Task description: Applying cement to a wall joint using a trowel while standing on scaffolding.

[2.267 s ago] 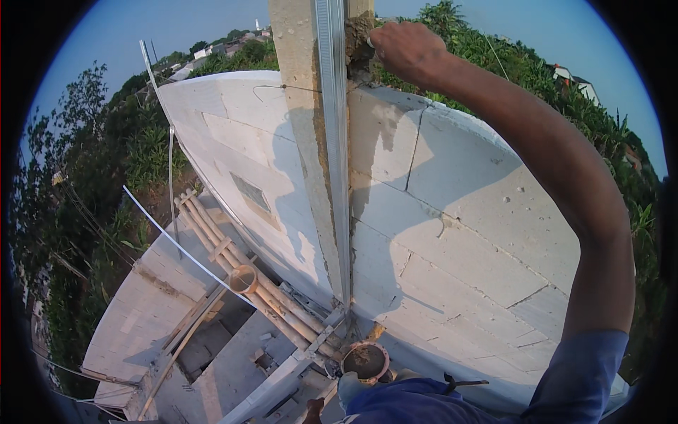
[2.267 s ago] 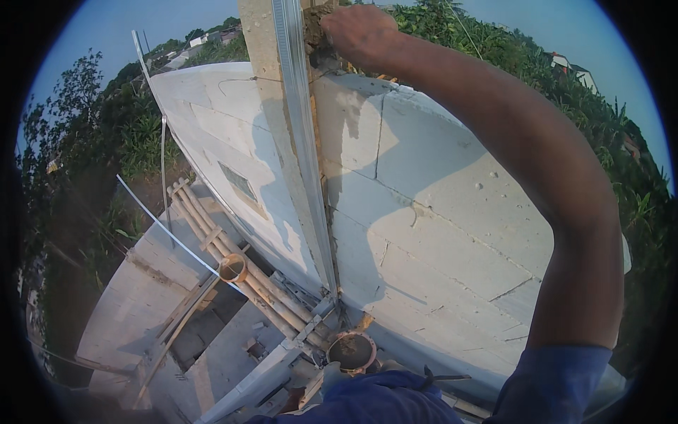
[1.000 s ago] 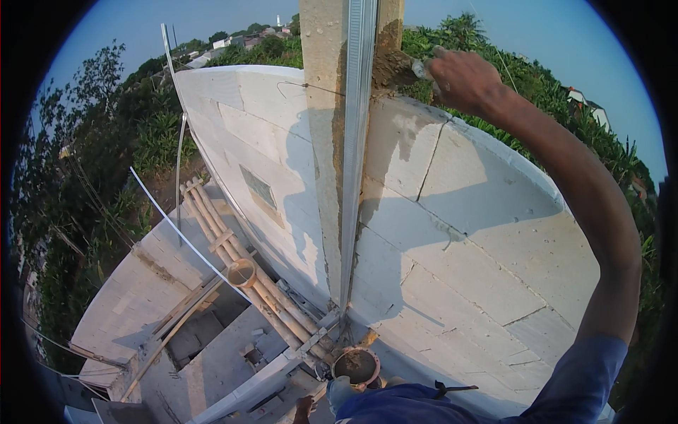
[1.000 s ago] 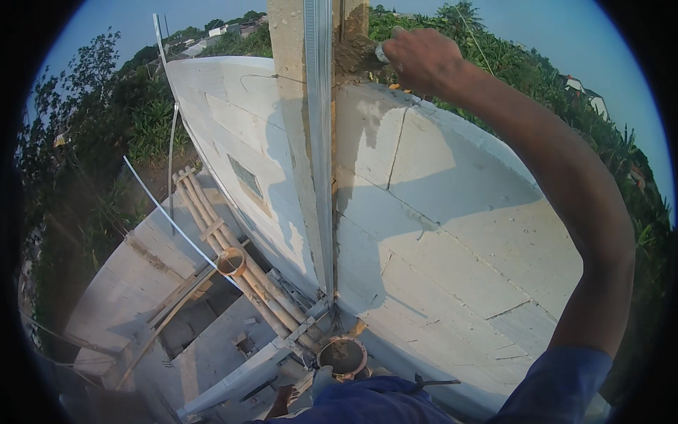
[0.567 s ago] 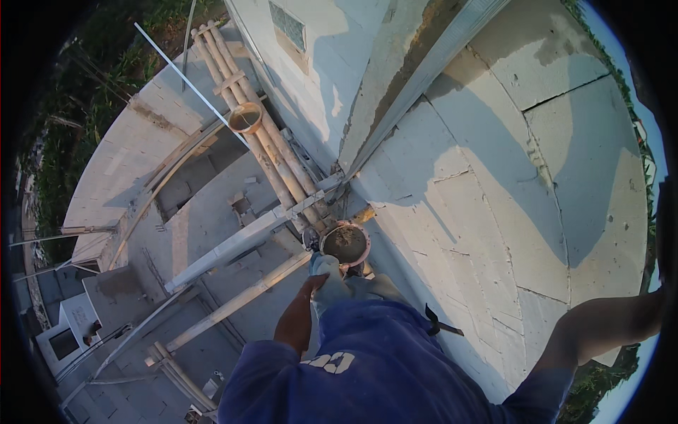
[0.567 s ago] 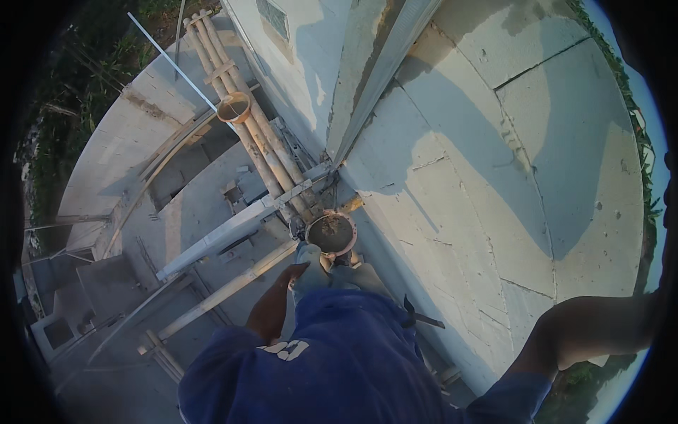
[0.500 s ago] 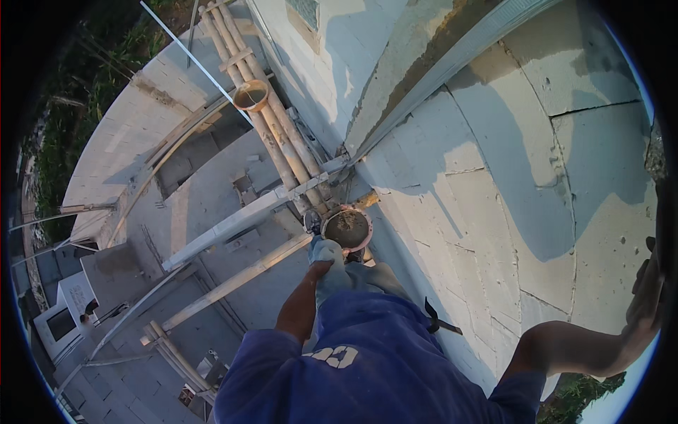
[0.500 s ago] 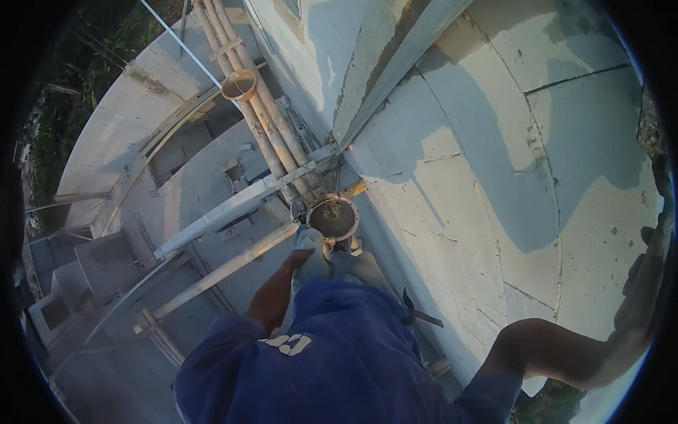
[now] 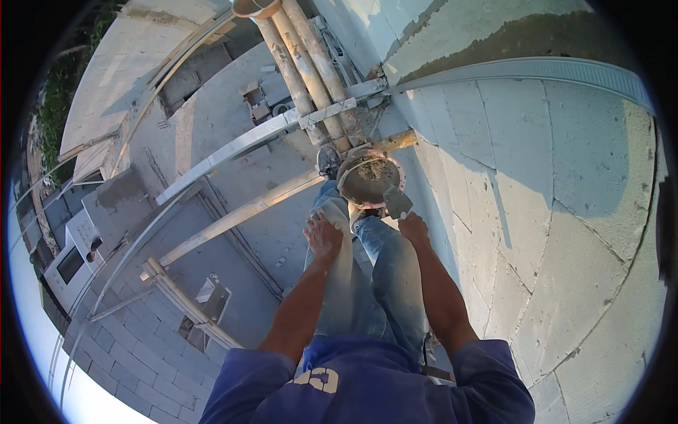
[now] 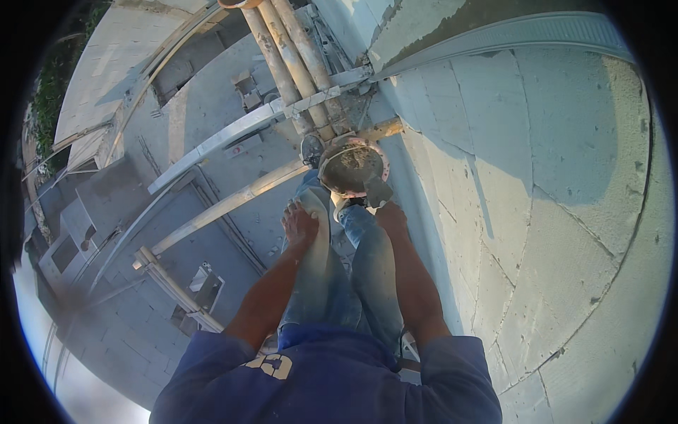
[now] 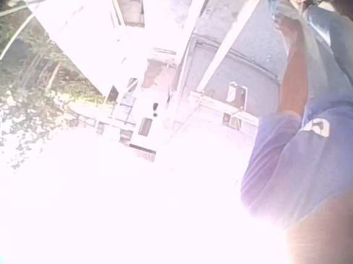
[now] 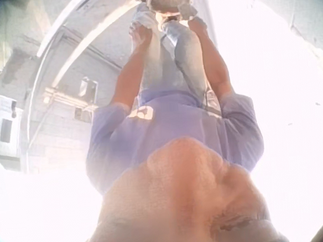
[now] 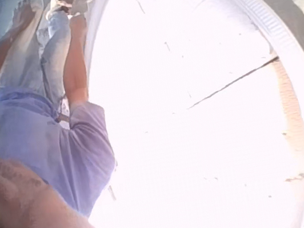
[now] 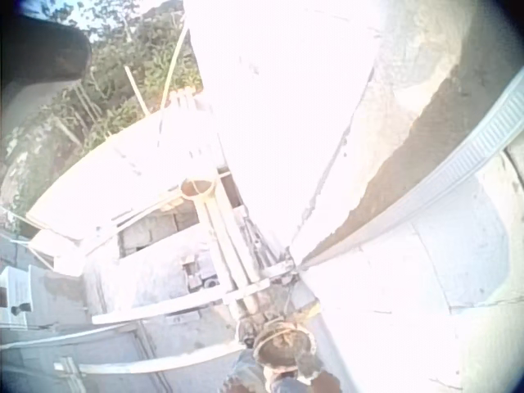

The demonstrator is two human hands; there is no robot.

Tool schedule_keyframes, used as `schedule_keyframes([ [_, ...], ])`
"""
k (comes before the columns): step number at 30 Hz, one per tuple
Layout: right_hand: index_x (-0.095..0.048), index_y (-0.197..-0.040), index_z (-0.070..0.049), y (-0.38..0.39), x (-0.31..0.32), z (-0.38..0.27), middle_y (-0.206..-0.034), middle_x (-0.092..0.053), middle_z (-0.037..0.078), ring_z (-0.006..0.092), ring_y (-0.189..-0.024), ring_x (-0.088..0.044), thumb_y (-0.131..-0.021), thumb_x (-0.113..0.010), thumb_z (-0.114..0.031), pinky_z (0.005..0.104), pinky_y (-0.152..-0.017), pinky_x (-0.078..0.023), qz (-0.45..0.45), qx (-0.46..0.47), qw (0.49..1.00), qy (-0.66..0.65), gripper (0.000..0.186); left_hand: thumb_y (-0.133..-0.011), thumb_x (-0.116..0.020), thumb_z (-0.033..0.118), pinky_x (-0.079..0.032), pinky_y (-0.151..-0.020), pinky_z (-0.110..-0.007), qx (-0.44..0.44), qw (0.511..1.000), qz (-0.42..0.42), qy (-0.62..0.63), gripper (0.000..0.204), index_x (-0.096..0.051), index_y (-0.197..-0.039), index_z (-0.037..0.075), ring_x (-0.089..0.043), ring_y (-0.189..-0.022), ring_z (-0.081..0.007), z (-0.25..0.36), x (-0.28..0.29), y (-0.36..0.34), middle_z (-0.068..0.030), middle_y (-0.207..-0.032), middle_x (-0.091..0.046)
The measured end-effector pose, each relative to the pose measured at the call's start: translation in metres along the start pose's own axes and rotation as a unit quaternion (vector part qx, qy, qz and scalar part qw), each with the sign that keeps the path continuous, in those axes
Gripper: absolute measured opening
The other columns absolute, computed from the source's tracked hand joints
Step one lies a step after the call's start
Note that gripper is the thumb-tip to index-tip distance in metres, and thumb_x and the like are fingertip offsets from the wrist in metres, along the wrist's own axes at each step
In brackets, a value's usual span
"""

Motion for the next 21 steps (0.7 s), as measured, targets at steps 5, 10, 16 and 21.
schedule_keyframes([
  [5,-0.064,-0.104,-0.001,-0.126,-0.085,-0.031,-0.105,-0.064,0.023,0.0401,-0.101,-0.062,-0.083,-0.058,-0.030,0.0457,-0.084,-0.050,-0.039,0.036,0.998,0.043,0.037,-0.083,-0.059,0.024,-0.033,-0.106,-0.041,-0.005,0.998,0.044,0.032,0.058,-0.042,-0.135,0.005,-0.039,-0.129,-0.0303,-0.010,0.021,-0.013,-0.0142,-0.139,-0.043],
  [10,-0.065,-0.099,0.000,-0.189,-0.157,-0.029,-0.095,-0.067,0.023,0.0403,-0.095,-0.064,-0.083,-0.061,-0.026,0.0464,-0.077,-0.051,-0.044,0.359,0.851,0.380,0.031,-0.083,-0.059,0.023,-0.036,-0.104,-0.042,0.009,0.999,-0.013,0.041,0.054,-0.045,-0.133,0.004,-0.043,-0.126,-0.0302,0.001,0.014,-0.025,-0.0141,-0.137,-0.045],
  [16,-0.061,-0.096,0.004,-0.179,-0.154,-0.032,-0.090,-0.063,0.030,0.0459,-0.093,-0.060,-0.082,-0.063,-0.028,0.0479,-0.076,-0.049,-0.007,0.122,0.980,-0.159,0.036,-0.085,-0.058,0.024,-0.037,-0.103,-0.043,0.032,0.999,-0.013,0.011,0.054,-0.045,-0.134,0.006,-0.045,-0.125,-0.0312,-0.019,0.016,-0.020,-0.0157,-0.134,-0.048],
  [21,-0.058,-0.102,0.003,-0.229,-0.150,-0.035,-0.092,-0.063,0.029,0.0452,-0.092,-0.060,-0.084,-0.063,-0.026,0.0473,-0.076,-0.049,0.074,0.219,0.959,-0.164,0.035,-0.084,-0.057,0.023,-0.037,-0.102,-0.040,0.023,0.999,-0.032,0.002,0.054,-0.045,-0.133,0.005,-0.045,-0.124,-0.0283,0.004,0.000,-0.017,-0.0130,-0.136,-0.047],
])
Point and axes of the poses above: each hand's wrist, its own y-axis away from the middle knuckle, its own x-axis out of the back of the hand, z = x × y, the point moved 7 cm from there along -y, towards the middle knuckle
